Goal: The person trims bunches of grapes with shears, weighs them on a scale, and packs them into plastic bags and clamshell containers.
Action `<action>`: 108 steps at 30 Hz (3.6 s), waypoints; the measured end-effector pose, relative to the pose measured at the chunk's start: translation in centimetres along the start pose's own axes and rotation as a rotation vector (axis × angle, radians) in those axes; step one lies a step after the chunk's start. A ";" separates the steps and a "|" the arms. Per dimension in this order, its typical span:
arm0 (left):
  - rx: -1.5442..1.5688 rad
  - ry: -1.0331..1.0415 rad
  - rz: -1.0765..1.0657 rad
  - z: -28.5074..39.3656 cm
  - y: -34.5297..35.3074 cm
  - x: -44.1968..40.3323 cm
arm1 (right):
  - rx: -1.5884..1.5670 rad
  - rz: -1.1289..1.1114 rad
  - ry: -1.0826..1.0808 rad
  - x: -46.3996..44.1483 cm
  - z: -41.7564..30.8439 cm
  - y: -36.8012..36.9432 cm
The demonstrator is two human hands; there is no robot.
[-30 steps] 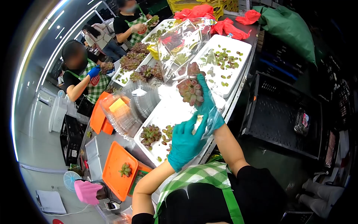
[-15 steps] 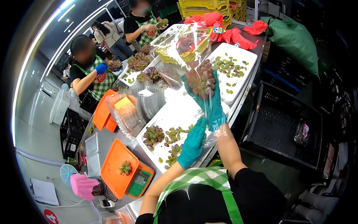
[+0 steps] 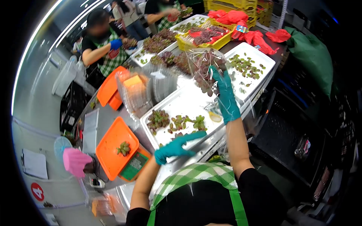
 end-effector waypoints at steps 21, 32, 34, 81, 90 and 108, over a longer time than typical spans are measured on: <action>1.069 0.834 1.587 -3.4 -4.9 20.2 | 0.697 -1.191 -0.515 21.9 5.6 24.1; 0.657 1.604 1.313 -3.1 3.0 44.9 | 0.609 -1.774 0.931 24.7 11.0 23.7; 0.559 1.538 1.531 -3.0 4.5 46.4 | 0.748 -1.348 0.719 23.0 16.3 24.3; 0.197 0.788 2.292 -4.3 -2.1 35.8 | -0.002 -1.175 1.212 22.1 7.6 21.0; 0.858 0.934 1.724 -3.1 -4.6 28.8 | -1.087 -0.743 1.580 21.7 5.2 21.8; 0.964 0.950 1.819 -4.0 -5.3 28.9 | -0.958 -0.617 1.576 21.9 8.1 18.7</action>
Point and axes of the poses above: each hand's wrist, its own x-axis away from the middle knuckle, its own y-axis out of the palm, z = x × y, the point moved 5 cm from there along -x, towards the middle knuckle, and after that the axes turned 2 degrees about z, right-handed, at the moved point
